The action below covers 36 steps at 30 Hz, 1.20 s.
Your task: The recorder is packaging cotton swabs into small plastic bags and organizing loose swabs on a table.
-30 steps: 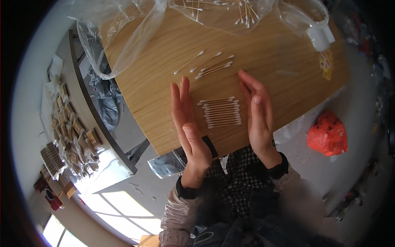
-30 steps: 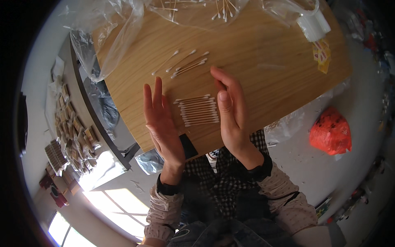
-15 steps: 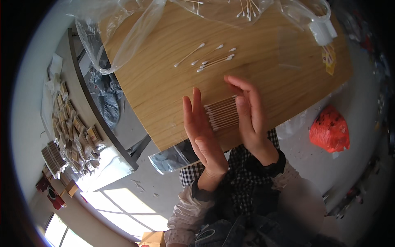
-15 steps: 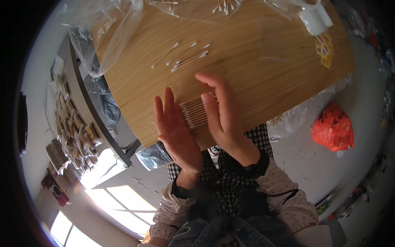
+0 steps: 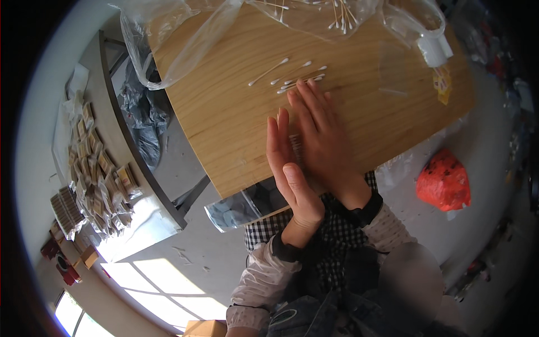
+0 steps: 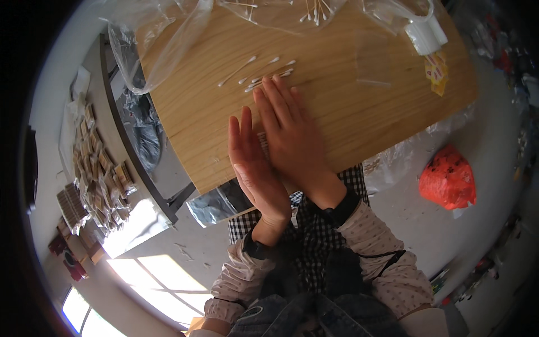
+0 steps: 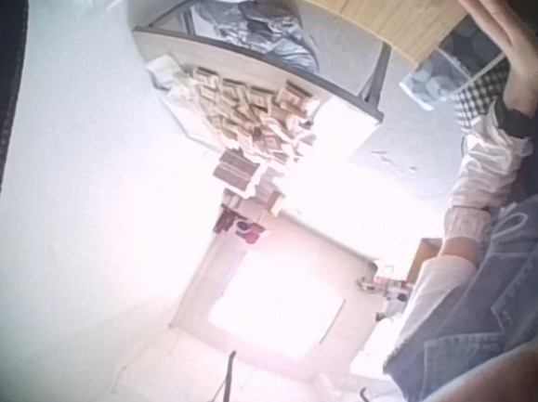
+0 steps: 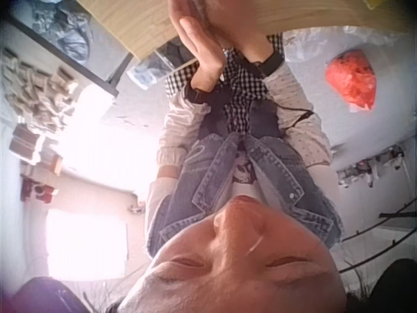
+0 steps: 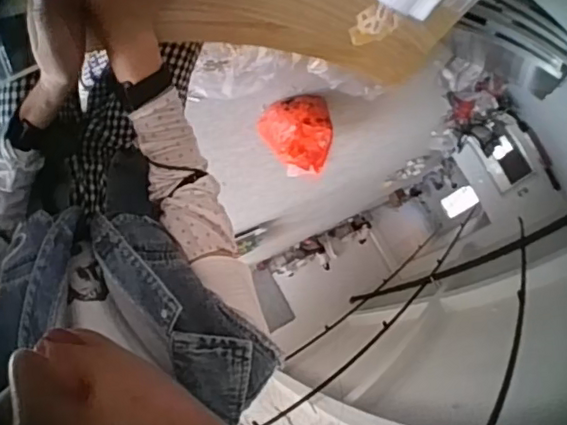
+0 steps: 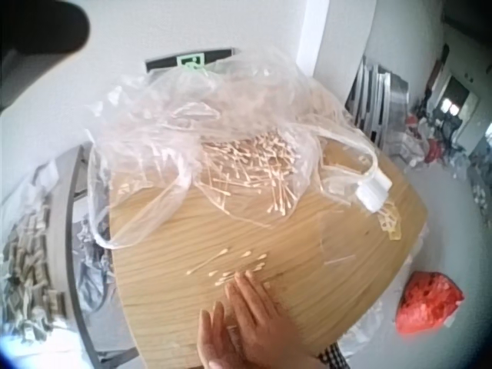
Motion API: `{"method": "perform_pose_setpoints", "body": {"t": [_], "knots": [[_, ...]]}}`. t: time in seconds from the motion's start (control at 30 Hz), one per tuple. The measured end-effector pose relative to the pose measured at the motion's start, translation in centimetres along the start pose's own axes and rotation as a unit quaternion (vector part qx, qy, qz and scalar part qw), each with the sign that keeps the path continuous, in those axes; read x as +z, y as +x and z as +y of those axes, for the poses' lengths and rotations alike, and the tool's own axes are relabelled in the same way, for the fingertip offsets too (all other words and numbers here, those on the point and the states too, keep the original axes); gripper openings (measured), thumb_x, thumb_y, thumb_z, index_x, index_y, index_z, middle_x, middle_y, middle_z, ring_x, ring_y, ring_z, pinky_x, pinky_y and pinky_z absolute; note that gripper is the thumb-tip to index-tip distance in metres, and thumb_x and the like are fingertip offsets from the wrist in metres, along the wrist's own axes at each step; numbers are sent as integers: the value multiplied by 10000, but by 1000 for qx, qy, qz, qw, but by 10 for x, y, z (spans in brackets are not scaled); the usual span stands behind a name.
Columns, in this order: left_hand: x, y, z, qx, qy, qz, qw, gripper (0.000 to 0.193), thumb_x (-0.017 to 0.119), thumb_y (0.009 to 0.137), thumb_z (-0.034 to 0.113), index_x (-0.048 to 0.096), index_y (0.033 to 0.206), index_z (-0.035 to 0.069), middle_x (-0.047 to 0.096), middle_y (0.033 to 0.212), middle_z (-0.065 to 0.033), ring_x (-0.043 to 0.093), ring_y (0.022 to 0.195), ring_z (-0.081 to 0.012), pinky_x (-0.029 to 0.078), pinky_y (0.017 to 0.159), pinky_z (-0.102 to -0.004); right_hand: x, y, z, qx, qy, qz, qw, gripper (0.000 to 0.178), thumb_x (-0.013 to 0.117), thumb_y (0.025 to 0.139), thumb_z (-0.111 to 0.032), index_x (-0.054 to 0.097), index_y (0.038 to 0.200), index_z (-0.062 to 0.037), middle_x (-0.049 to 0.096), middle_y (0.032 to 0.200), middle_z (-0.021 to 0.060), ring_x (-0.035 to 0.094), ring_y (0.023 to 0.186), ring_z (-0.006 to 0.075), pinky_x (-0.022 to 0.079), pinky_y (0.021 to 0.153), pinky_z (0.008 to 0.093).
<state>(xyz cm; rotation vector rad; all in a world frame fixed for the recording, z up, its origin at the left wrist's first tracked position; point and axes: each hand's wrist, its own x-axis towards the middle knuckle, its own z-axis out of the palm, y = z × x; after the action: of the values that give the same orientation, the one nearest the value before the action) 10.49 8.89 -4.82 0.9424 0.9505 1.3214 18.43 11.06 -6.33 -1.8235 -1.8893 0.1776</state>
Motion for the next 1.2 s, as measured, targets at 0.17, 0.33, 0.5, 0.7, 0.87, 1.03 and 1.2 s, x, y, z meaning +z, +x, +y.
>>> {"method": "perform_pose_setpoints", "body": {"t": [0.17,0.33,0.5,0.7,0.87,1.03,1.2], "knots": [[-8,0,8,-25,-112,60,992,665,305,1049,484,252,1517,15,299,1553,-220,267,1456,-274,204,1191,-392,-4,2,-4,-22,-86,-22,996,560,495,907,-159,410,1426,32,363,1513,202,296,1446,328,247,1171,510],[-38,-15,38,3,-41,84,996,681,322,1041,501,256,1499,1,348,1518,-245,323,1429,-303,214,1184,-423,3,4,-2,-43,-51,5,998,552,487,898,-103,407,1431,17,367,1509,195,306,1437,336,265,1167,504],[-86,-44,74,55,19,108,992,571,286,1071,418,350,1450,-5,437,1463,-217,412,1371,-284,273,1169,-410,8,1,3,-69,-45,26,996,522,491,902,-51,419,1416,5,380,1507,161,326,1426,318,302,1165,456],[-141,-73,83,79,236,116,962,449,342,1076,292,423,1397,-10,497,1419,-185,445,1343,-265,294,1157,-416,10,-25,-40,-113,-8,-40,993,526,498,904,-49,411,1422,-7,389,1501,159,334,1422,309,312,1159,456],[-128,-73,76,47,73,68,994,488,316,1076,317,387,1416,-25,470,1436,-199,427,1357,-277,292,1154,-415,14,-26,-43,-136,-43,-21,990,533,502,899,-56,409,1422,-13,404,1491,161,337,1422,304,300,1162,458],[-97,-45,53,48,-10,-13,999,607,275,1070,425,249,1511,8,317,1548,-192,251,1461,-270,143,1211,-399,16,-27,-46,-139,-44,-27,989,521,492,903,-58,416,1416,-16,412,1485,164,336,1423,310,278,1171,462],[-67,-37,30,28,-34,-11,999,626,273,1066,446,225,1524,23,306,1556,-189,260,1457,-277,181,1196,-392,19,-27,-44,-126,-46,-15,991,492,492,928,-132,439,1397,6,420,1484,165,345,1422,310,274,1174,462]]}}
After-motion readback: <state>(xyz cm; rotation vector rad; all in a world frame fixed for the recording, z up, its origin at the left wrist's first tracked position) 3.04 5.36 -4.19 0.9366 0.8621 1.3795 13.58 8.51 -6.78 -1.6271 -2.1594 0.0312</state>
